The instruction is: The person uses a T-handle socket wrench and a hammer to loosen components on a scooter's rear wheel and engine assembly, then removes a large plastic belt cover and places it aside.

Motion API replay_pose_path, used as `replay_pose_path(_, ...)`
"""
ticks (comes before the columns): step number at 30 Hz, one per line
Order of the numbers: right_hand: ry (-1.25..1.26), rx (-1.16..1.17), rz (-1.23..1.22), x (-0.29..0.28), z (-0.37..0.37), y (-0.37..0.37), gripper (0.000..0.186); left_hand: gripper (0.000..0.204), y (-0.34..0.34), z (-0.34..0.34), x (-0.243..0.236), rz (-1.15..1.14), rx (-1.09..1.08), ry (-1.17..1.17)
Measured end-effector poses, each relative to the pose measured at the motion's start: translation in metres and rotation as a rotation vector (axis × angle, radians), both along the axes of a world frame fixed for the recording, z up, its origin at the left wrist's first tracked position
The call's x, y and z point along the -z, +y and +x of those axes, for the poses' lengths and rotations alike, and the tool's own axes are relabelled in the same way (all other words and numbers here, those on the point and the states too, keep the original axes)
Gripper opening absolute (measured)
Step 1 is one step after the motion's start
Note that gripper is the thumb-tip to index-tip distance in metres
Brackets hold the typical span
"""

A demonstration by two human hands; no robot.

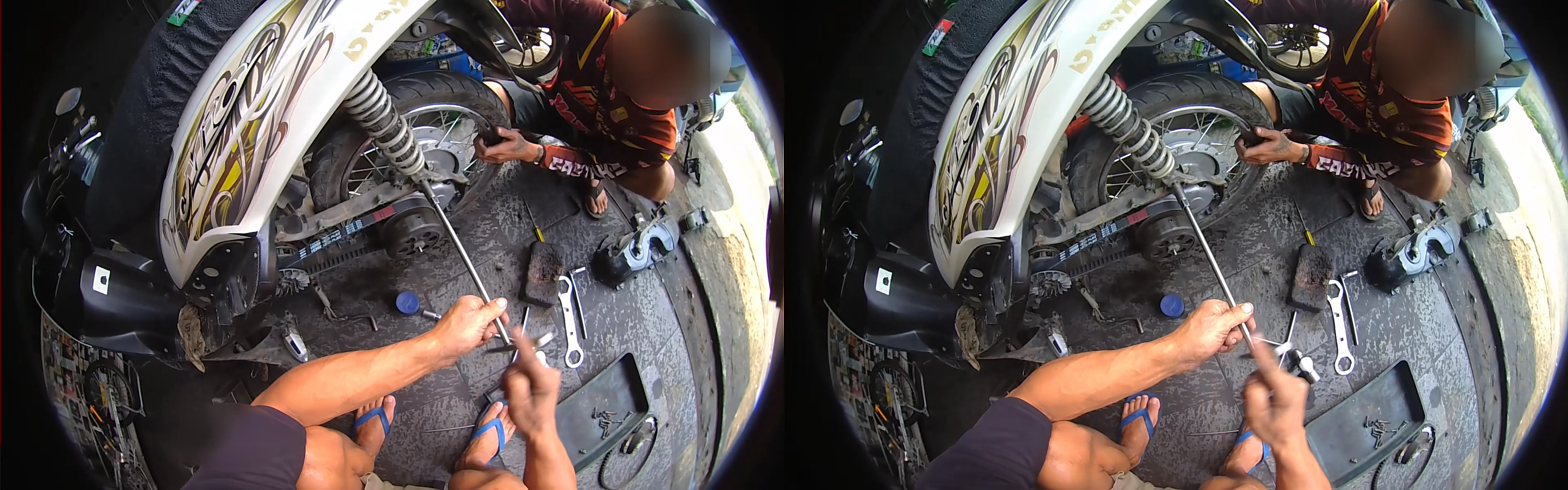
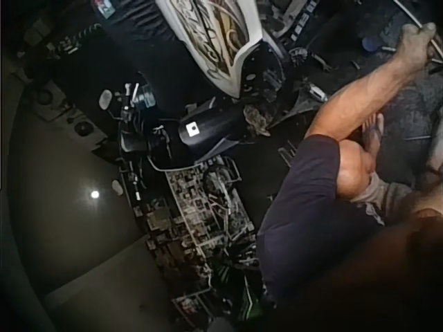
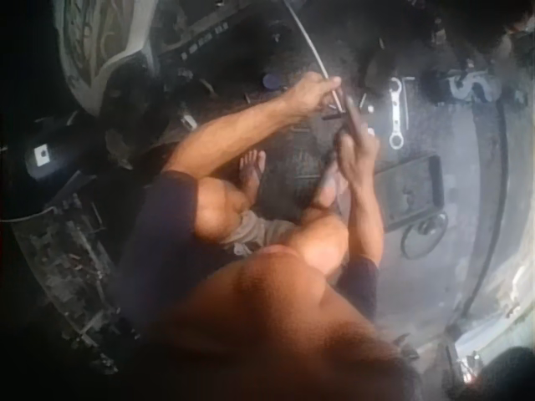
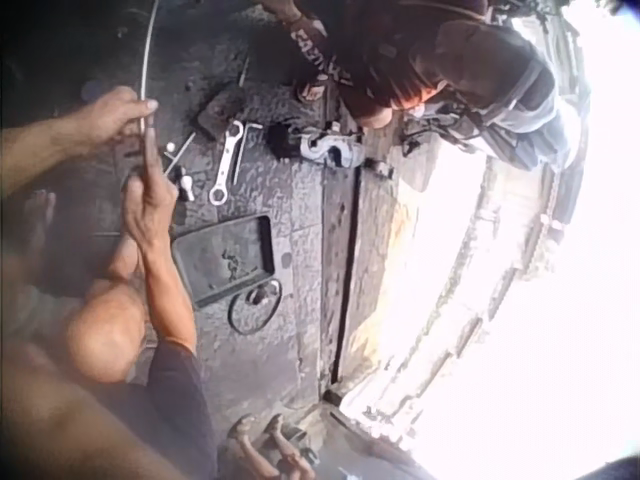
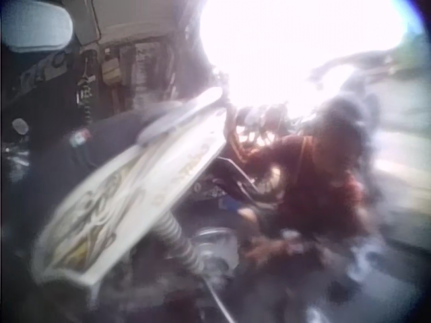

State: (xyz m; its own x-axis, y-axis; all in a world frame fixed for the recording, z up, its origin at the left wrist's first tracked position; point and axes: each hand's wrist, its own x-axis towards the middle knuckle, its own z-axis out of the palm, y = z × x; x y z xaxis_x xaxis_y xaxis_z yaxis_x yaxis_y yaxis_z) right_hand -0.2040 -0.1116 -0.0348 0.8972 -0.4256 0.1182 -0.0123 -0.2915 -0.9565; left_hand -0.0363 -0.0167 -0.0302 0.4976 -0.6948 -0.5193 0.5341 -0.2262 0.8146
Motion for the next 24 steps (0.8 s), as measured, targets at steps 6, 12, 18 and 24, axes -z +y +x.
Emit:
replay_pose_path(6,0.191,-0.315,-0.306,-0.003,0.013,-0.012,0.048,0.038,-0.006,0.004,-0.003,-0.037,-0.078,-0.046)
replay_pose_path(12,0.379,-0.121,-0.153,-0.015,0.008,-0.009,0.046,0.038,-0.005,0.010,-0.001,-0.142,-0.110,0.013)
replay_pose_path(18,0.085,0.070,0.013,-0.006,0.012,-0.011,0.056,0.038,-0.005,0.011,-0.007,0.004,-0.161,-0.087)
replay_pose_path(24,0.032,-0.474,-0.019,-0.034,0.015,-0.002,0.060,0.035,-0.008,0.015,-0.011,-0.055,-0.198,-0.078)
